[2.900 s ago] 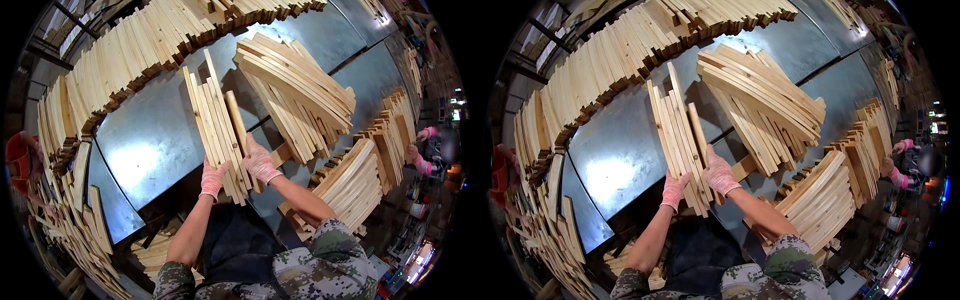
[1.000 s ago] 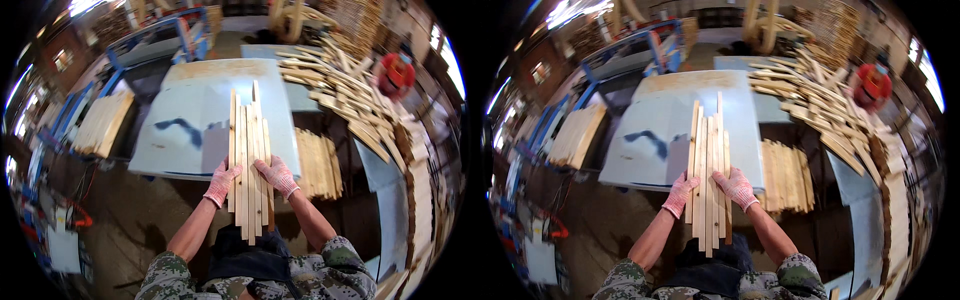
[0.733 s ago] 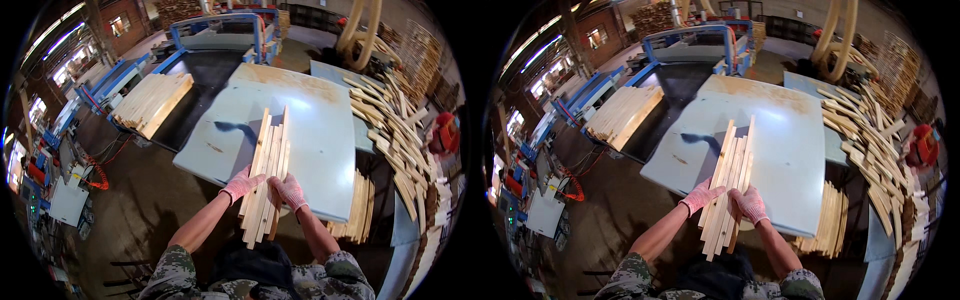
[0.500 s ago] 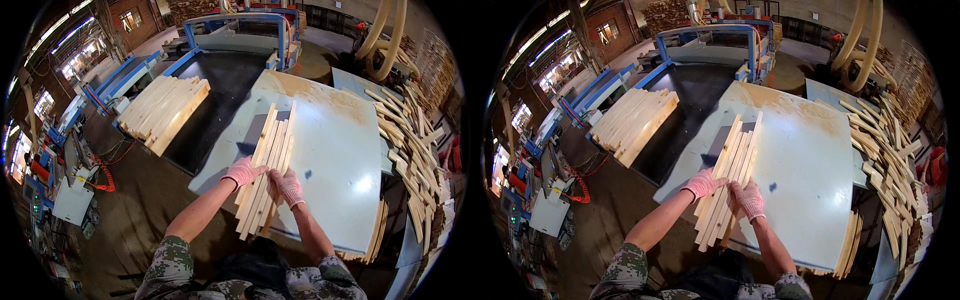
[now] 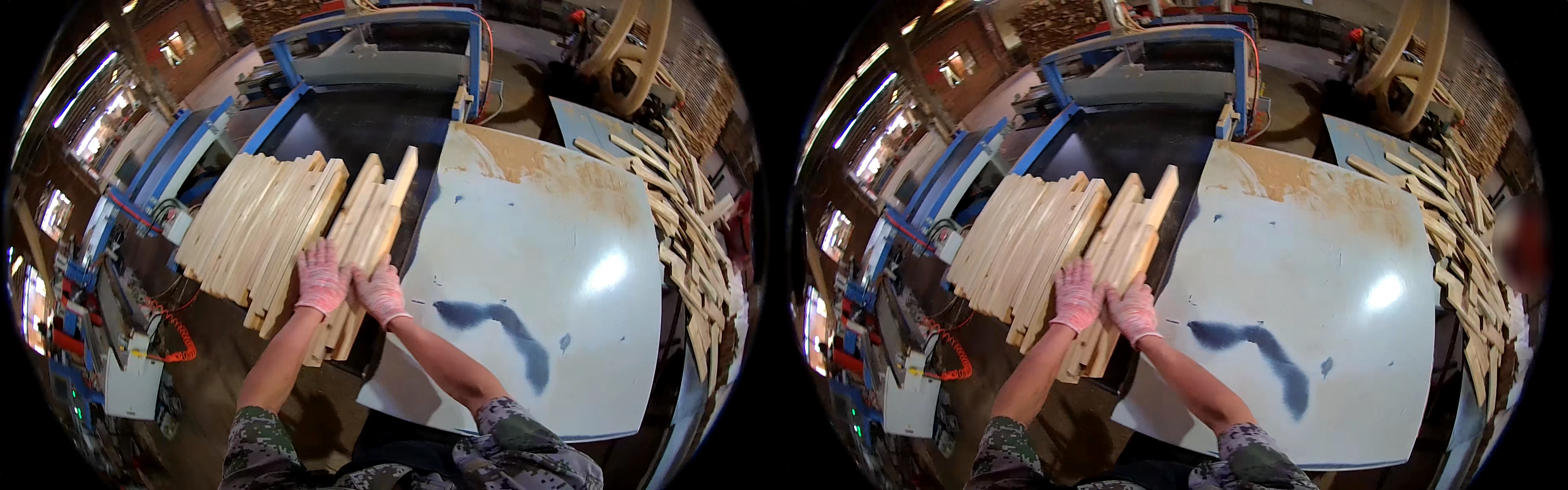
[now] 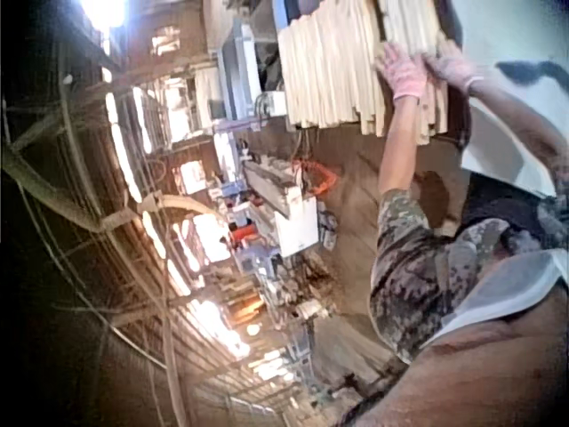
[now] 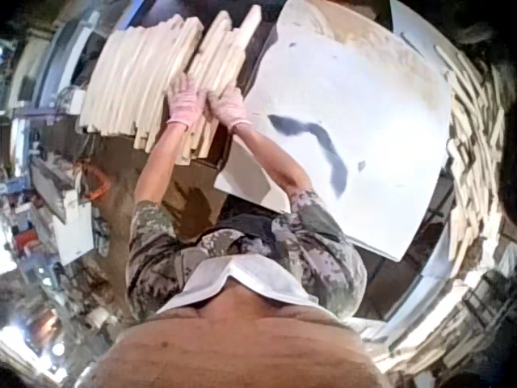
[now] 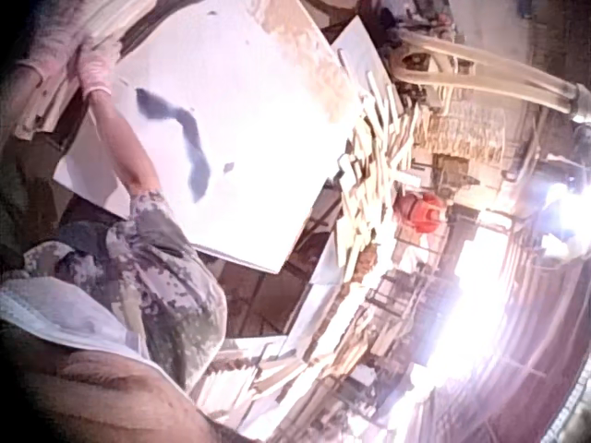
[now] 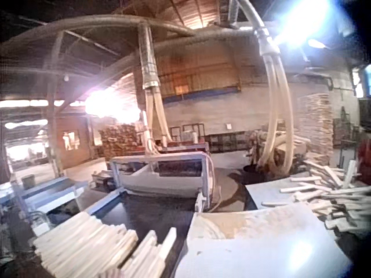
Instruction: The person repeatedly picks up stacks of light-colored wooden planks from a metal table and places them onto a conveyor belt. The worker wears pink gloves and a camouflage shirt, handling the wood in a repetitive cycle of lifting and placing.
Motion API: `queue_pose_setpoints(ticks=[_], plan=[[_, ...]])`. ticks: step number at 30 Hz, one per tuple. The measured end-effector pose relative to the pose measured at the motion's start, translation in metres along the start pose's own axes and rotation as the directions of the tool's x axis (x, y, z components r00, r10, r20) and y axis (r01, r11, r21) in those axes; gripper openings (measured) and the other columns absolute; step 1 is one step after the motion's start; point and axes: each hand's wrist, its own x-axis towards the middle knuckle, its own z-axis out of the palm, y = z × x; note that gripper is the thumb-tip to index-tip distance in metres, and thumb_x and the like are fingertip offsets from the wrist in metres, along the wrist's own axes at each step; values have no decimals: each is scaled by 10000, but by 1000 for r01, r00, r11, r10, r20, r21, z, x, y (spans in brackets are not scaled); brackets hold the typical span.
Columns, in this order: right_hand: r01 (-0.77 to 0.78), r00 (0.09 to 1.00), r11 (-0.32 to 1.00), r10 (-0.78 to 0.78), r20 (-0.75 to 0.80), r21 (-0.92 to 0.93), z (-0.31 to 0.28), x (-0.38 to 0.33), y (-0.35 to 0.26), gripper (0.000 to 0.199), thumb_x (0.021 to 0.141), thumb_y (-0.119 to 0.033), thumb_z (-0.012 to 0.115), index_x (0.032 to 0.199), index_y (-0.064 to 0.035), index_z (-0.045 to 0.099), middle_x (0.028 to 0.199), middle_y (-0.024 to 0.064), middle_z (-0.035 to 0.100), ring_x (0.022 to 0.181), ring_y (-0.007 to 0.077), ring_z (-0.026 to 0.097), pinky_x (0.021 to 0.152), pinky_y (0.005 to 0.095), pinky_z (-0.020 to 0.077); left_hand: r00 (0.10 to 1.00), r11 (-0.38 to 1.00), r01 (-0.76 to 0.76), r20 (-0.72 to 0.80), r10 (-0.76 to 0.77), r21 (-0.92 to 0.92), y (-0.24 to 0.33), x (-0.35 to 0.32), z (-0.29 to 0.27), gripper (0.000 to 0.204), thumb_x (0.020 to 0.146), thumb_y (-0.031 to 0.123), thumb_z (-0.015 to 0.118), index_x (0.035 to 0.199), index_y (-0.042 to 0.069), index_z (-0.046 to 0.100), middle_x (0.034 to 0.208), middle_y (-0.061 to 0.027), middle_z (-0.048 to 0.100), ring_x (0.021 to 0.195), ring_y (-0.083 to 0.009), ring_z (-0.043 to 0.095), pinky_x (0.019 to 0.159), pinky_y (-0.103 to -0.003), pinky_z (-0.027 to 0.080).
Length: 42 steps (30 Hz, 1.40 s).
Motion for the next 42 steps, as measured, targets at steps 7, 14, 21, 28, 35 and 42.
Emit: queue_pose_setpoints(ticks=[7,14,21,28,35,42], plan=[[-139,990,985,134,-50,-105,65,33,-54,940,986,-606,579,1613,19,263,1396,263,561,1326,428,549,1069,506,503,1000,999,-15,18,16,-51,-60,33,-5,780,1066,510,429,1639,1,284,1704,-246,275,1577,-439,223,1297,-576,97],[0,995,1000,1,-98,5,68,-9,-53,877,984,-556,610,1587,13,326,1433,268,553,1299,431,574,1087,487,492,997,945,-67,-69,47,-320,-77,36,-3,804,1028,485,548,1637,21,304,1690,-258,289,1556,-449,251,1295,-576,124],[180,893,794,-379,242,581,50,-166,16,350,1027,-256,643,1322,-70,666,1218,135,711,1082,220,656,997,383,511,851,64,-201,-142,506,-978,37,-38,-84,522,1037,164,612,1515,-29,525,1552,-216,542,1452,-307,506,1232,-399,358],[-206,978,698,166,125,686,-56,-403,125,673,1056,-380,626,1571,18,455,1515,179,595,1367,239,572,1156,358,439,357,-199,166,-129,925,-966,179,-218,-34,484,1103,242,519,1470,-70,558,1435,-189,644,1354,-271,596,1199,-405,407],[-175,466,507,797,-383,844,-8,-636,307,646,1024,-442,590,1479,17,568,1478,206,623,1398,312,567,1171,380,419,-305,214,-14,208,930,-977,311,-422,-8,429,1049,166,656,1429,-32,623,1303,-113,714,1231,-191,642,1076,-322,486],[-261,161,354,933,-321,898,22,-843,406,673,1037,-494,569,1477,16,565,1447,219,639,1332,372,609,1121,439,458,-532,432,-129,430,729,-892,426,-616,45,441,1033,152,684,1433,-22,623,1310,-112,715,1232,-182,650,1096,-320,483]])
